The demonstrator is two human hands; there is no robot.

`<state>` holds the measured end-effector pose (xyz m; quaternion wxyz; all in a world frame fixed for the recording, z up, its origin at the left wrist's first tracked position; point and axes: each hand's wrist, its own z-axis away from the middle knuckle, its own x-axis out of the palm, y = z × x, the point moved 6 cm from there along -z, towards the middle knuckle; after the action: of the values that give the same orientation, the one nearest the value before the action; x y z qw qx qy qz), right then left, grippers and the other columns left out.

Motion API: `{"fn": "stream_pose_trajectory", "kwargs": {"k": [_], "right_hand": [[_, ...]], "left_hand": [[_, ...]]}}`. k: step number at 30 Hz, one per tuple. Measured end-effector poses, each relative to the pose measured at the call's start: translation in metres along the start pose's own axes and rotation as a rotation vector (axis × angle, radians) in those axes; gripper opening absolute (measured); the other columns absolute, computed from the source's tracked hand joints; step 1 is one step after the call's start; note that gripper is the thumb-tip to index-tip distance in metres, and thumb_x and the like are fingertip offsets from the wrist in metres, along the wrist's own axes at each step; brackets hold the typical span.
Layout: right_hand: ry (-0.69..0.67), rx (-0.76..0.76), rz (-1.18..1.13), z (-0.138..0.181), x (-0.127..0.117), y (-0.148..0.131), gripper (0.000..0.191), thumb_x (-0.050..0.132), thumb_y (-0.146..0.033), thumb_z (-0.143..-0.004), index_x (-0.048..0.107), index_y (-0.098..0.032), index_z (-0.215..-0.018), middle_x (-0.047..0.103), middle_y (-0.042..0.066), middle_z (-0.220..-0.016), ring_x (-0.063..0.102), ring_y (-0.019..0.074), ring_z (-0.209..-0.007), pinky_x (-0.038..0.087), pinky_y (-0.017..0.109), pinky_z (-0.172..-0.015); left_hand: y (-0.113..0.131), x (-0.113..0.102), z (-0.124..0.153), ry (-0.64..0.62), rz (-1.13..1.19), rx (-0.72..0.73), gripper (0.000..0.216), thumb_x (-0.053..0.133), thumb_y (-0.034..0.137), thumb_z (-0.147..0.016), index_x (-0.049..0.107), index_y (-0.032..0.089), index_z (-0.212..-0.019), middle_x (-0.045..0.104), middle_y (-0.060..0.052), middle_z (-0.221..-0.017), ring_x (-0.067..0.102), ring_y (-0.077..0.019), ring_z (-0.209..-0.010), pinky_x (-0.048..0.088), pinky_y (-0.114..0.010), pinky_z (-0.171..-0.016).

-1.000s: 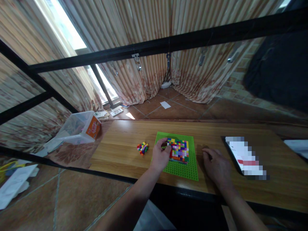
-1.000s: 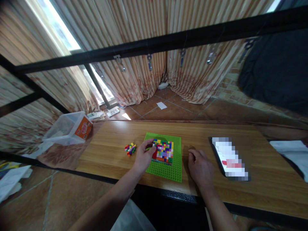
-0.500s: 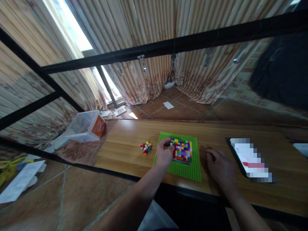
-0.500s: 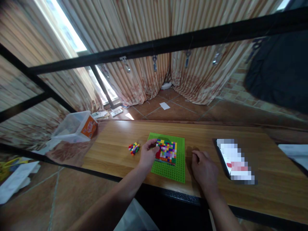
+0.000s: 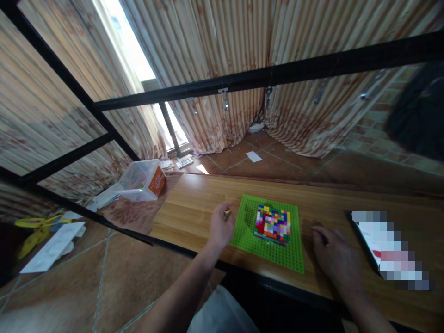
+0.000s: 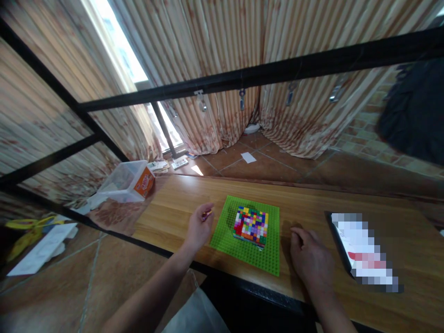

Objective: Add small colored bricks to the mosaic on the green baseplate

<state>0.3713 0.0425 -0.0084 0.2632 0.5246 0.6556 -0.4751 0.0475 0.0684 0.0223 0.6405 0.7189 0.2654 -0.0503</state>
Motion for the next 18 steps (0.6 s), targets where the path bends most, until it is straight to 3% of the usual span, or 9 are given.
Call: {"fn": "stream_pose_trajectory", "kwargs": {"k": [3,5,11,18], "right_hand": [[0.008,-0.002,-0.002,0.0,-0.001,-0.002,0.038,0.038,-0.039,-0.09,0.069,-0.018,-0.095,0.068,0.009,-0.098,0.061,0.0211,-0.075,0.042,0.03,-0.06],[0.009,0.002,0.001,-0.001,-0.001,-0.002,0.039,0.038,-0.039,-0.09,0.069,-0.018,-0.095,0.068,0.009,-0.097,0.061,0.0213,-0.074,0.042,0.031,-0.06],[0.011,0.004,-0.004,0.0,0.0,0.0,0.038,0.038,-0.04,-0.09,0.069,-0.019,-0.095,0.068,0.009,-0.099,0.062,0.022,-0.078,0.043,0.032,-0.063],[-0.015,0.021,0.019,0.0,0.0,0.0,0.037,0.038,-0.039,-0.09,0.069,-0.018,-0.096,0.068,0.009,-0.098,0.061,0.0206,-0.074,0.042,0.03,-0.06]], "left_hand": [[-0.011,-0.027,-0.021,-0.047,-0.298,0.055,0.029,0.049,0.004,-0.081,0.068,0.015,-0.099,0.068,-0.01,-0.102,0.062,-0.0196,-0.098,0.049,-0.036,-0.091],[-0.014,-0.033,-0.033,-0.142,-0.444,0.101,0.035,0.047,-0.001,-0.078,0.07,0.016,-0.098,0.069,-0.009,-0.103,0.063,-0.0189,-0.097,0.049,-0.035,-0.093],[-0.004,-0.016,-0.047,-0.466,-0.663,0.297,0.03,0.05,0.007,-0.081,0.072,0.022,-0.094,0.071,-0.002,-0.101,0.062,-0.0162,-0.101,0.045,-0.027,-0.097],[-0.004,-0.011,-0.043,-0.426,-0.774,0.229,0.026,0.048,0.011,-0.083,0.073,0.019,-0.089,0.07,-0.007,-0.094,0.063,-0.0185,-0.092,0.048,-0.027,-0.088]]}}
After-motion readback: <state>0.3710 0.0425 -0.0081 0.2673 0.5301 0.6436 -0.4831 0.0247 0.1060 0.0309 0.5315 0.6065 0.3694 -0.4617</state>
